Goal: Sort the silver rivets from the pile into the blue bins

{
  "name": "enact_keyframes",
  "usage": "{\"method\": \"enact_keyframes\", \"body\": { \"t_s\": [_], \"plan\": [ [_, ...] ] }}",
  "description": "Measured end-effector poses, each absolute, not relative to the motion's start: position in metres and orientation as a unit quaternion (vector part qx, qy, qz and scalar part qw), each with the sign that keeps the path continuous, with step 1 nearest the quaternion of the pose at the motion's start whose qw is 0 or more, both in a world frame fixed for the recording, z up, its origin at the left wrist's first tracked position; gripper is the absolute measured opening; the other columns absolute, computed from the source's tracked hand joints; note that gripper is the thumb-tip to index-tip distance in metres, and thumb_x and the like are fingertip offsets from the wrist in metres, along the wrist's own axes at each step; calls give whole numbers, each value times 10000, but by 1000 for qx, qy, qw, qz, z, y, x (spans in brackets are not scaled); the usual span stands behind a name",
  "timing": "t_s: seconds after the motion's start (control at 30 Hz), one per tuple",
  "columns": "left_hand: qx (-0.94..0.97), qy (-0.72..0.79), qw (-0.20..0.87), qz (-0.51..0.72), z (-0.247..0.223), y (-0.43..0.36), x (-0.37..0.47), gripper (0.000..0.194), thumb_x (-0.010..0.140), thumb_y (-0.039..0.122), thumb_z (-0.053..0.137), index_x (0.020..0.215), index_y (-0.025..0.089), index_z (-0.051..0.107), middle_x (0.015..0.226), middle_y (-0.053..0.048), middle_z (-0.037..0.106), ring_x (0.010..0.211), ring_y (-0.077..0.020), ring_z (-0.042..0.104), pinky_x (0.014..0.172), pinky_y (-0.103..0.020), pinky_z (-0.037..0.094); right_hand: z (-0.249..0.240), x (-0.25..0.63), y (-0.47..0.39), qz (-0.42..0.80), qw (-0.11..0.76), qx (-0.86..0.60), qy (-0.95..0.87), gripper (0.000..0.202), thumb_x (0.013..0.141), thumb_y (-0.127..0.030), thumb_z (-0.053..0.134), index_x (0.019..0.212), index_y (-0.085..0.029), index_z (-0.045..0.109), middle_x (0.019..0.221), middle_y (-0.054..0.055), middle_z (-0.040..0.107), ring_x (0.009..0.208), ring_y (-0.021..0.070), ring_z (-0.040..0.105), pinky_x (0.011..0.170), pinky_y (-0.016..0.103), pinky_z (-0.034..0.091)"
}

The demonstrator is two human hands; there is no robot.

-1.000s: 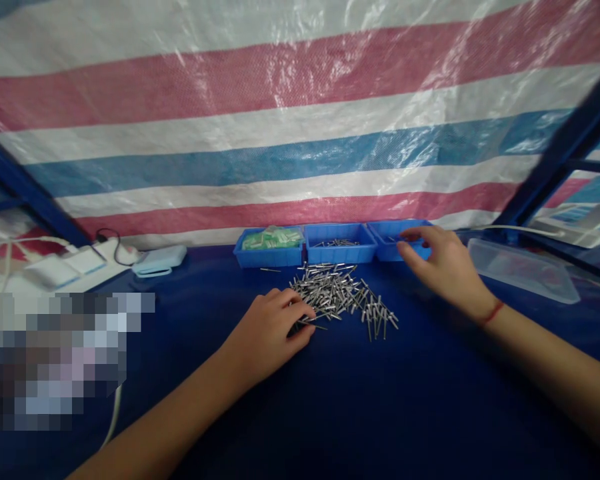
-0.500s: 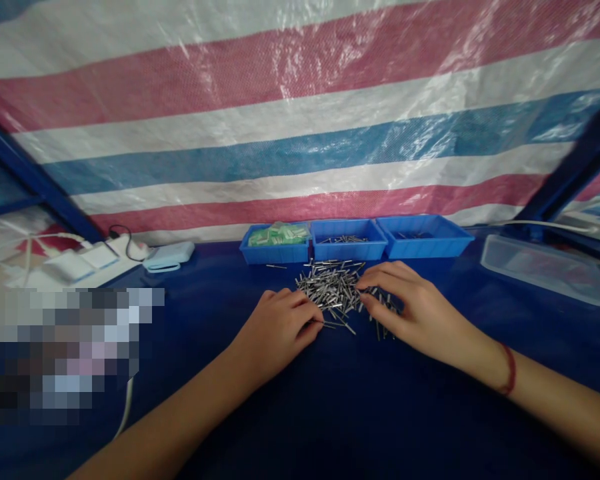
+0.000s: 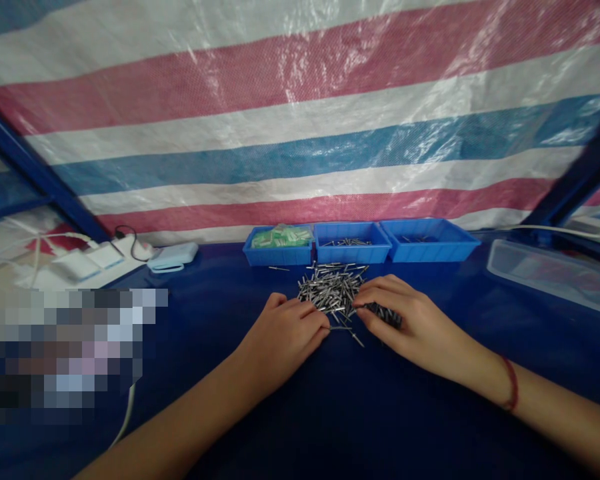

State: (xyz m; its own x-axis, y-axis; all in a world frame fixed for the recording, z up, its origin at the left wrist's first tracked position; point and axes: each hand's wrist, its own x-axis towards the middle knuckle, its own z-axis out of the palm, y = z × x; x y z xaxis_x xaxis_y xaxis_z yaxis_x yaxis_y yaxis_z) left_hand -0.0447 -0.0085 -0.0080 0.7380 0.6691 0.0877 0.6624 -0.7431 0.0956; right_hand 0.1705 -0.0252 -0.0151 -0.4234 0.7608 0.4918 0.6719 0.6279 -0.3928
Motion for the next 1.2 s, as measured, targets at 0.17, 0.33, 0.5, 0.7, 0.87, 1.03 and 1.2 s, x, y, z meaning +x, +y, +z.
{"method": "enact_keyframes", "body": {
  "t_s": [0.17,0.33,0.5,0.7,0.87,1.03,1.2],
  "plan": [
    [926,368,14,85,-12,-7,-45,239,968,237,348,939,189,580,922,-15,625,889,-184,561,808,-356,320,-16,169,-27,74,333,-421,-840,128,851,-182,519,907,-192,634,894,51,641,864,181,576,784,353,464],
    [905,388,72,161,-12,-9,-42,195,954,193,365,941,187,559,926,-12,632,882,-179,561,790,-338,352,-14,165,-30,97,334,-419,-839,127,832,-169,532,895,-203,638,870,51,654,848,193,588,766,370,477],
    [845,405,193,293,-12,-17,-34,148,928,213,421,879,196,559,857,6,632,809,-148,573,746,-285,396,-14,156,-35,205,383,-426,-793,80,828,-239,573,861,-211,641,826,28,673,784,161,617,720,308,496],
    [810,393,276,336,-16,-24,-28,141,911,238,457,857,198,580,830,14,630,768,-133,568,730,-256,412,-16,151,-40,299,432,-439,-729,141,836,-312,566,823,-198,649,760,15,657,695,140,602,620,262,485],
    [808,392,293,328,-15,-26,-29,125,895,252,483,877,192,590,823,7,631,759,-134,565,717,-260,415,-15,151,-40,293,443,-436,-726,137,840,-299,562,812,-200,652,741,14,644,669,136,589,595,263,470],
    [830,375,285,300,-15,-25,-30,146,895,279,492,874,189,605,804,2,630,762,-140,570,718,-272,412,-15,151,-42,281,456,-432,-726,101,823,-286,589,797,-203,642,744,10,644,672,135,595,594,260,473],
    [837,363,281,298,-16,-23,-30,151,904,273,482,896,186,605,818,0,629,772,-136,575,724,-267,415,-15,150,-42,275,459,-430,-727,91,826,-279,588,804,-207,640,745,8,645,675,136,601,594,258,478]
  ]
}}
